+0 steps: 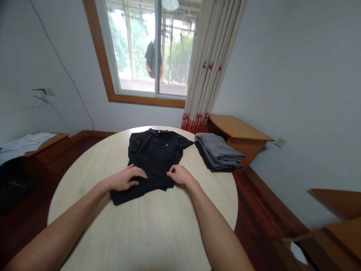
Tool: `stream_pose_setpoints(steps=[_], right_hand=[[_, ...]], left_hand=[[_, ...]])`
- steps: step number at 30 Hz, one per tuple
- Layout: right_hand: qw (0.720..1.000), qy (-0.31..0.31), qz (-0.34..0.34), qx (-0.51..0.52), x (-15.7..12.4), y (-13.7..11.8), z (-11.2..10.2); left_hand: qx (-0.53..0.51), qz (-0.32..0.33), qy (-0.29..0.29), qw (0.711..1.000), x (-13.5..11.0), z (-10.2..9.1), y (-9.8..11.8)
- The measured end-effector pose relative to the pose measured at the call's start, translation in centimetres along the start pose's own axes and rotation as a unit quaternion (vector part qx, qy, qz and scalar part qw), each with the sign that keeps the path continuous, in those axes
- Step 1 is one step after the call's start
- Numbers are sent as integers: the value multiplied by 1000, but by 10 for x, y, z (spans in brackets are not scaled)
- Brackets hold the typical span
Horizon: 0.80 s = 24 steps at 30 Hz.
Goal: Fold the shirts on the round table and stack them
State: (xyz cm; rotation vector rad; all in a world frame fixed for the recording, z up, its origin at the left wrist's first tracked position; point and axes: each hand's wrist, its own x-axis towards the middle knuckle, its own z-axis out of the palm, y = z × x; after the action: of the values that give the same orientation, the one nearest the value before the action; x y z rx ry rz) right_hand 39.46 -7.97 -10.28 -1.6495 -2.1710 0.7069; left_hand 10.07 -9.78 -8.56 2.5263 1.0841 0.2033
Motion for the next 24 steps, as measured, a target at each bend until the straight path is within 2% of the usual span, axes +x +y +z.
stream_pose_setpoints(steps=[3,5,7,9,11,13,14,16,18,21,24], right_hand=[[999,22,12,37,3,8,-3],[994,93,14,60,5,18,-11],[973,215,35,74,6,32,-23],[942,318,64,83,8,47,-34],[927,353,78,98,11,60,-41],[931,347,59,96,13,65,-42],[934,344,37,83,13,64,-41],[940,337,-31,46,11,57,-38],[948,299,-101,35,5,44,-35],[971,158,-163,76,-7,21,-28],[979,-2,-192,60,-15,5,-17]], left_hand=[[-3,4,-6,1000,-2,-5,6],[-23,1,42,999,-5,-11,-1],[-45,-31,143,988,-12,-19,-19],[-46,-101,266,958,-20,-27,-42],[-24,-187,347,919,-28,-32,-63],[9,-238,380,894,-31,-32,-74],[27,-239,382,892,-31,-30,-75],[57,-198,362,909,-26,-23,-69],[69,-138,310,938,-19,-14,-57],[68,-97,222,968,-5,0,-39],[78,-99,175,976,6,9,-32]])
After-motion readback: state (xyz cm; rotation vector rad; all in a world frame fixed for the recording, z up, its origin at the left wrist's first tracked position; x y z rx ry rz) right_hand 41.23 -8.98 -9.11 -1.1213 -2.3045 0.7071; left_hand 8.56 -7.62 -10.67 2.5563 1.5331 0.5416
